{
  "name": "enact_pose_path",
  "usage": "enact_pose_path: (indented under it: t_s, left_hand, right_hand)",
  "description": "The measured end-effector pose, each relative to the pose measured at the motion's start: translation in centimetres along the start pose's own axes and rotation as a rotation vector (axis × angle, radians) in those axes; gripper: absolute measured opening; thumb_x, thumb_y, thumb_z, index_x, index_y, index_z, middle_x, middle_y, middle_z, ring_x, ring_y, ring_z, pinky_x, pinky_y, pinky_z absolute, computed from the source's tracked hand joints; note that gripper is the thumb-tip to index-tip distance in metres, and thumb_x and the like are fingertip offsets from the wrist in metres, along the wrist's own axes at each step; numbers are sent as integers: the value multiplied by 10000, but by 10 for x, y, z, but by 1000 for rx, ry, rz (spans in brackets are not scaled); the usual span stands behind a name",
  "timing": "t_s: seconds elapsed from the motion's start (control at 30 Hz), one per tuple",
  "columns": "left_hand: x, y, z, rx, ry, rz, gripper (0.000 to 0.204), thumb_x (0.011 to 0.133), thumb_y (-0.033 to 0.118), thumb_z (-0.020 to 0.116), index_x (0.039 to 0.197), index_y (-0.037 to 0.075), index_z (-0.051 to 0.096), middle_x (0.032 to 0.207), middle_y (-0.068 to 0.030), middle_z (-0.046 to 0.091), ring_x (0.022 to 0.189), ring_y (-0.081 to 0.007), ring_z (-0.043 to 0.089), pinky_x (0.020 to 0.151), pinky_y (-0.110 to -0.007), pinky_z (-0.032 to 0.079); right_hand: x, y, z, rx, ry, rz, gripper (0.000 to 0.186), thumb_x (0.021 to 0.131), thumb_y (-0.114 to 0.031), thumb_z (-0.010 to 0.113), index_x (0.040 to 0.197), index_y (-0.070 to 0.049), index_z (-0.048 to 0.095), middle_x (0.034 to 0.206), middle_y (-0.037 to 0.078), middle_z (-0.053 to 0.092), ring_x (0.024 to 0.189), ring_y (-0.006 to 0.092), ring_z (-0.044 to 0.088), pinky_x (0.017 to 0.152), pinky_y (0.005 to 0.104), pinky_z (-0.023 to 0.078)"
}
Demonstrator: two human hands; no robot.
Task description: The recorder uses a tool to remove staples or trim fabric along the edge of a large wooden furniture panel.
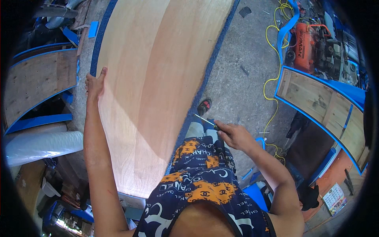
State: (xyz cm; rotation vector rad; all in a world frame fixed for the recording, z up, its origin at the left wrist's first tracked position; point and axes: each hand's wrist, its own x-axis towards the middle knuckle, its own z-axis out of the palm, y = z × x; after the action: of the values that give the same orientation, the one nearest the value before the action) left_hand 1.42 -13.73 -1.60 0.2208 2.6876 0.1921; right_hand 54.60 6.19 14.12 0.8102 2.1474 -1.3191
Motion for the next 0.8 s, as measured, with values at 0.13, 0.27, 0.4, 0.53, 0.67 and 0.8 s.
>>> enact_pose_path:
  t_s: [0.13,0.27,0.4,0.53,0.67,0.8]
  left_hand:
    - [1,0,1,0,16,9,1240,656,847,582,1460,-24,218,1482,-324,247,1393,-489,204,1094,-659,136]
    - [-5,4,-1,24,31,-3,1226,664,845,578,1454,-26,231,1471,-327,269,1385,-489,226,1086,-669,143]
    - [-12,11,-4,37,33,-7,1228,664,848,574,1452,-29,231,1473,-323,268,1384,-489,230,1087,-669,145]
    - [-15,16,-7,32,13,-30,1238,658,851,574,1453,-31,224,1480,-316,261,1385,-487,225,1089,-675,134]
    - [-15,13,-7,38,7,-29,1242,658,848,580,1453,-36,222,1480,-315,258,1385,-484,226,1089,-675,132]
    - [-6,8,-4,24,16,-11,1246,657,848,581,1449,-44,222,1485,-319,248,1387,-489,220,1098,-657,145]
  right_hand:
    - [4,-5,-2,-18,-28,52,450,942,-248,529,1385,-191,480,874,183,648,790,402,644,717,486,520]
    - [4,-6,1,-49,6,-6,462,941,-256,533,1396,-203,467,868,186,650,784,402,646,714,488,521]
    - [14,12,14,-52,-71,119,414,939,-264,570,1338,-158,536,922,195,677,808,382,659,730,432,536]
    - [36,38,39,414,6,91,409,927,-342,610,1303,-181,583,899,186,698,768,343,683,712,379,537]
    - [18,51,54,286,-44,234,398,935,-364,603,1302,-209,590,978,187,702,821,290,705,753,354,533]
    - [26,76,64,343,78,-32,409,928,-358,609,1300,-193,574,1019,184,693,890,317,692,790,386,526]
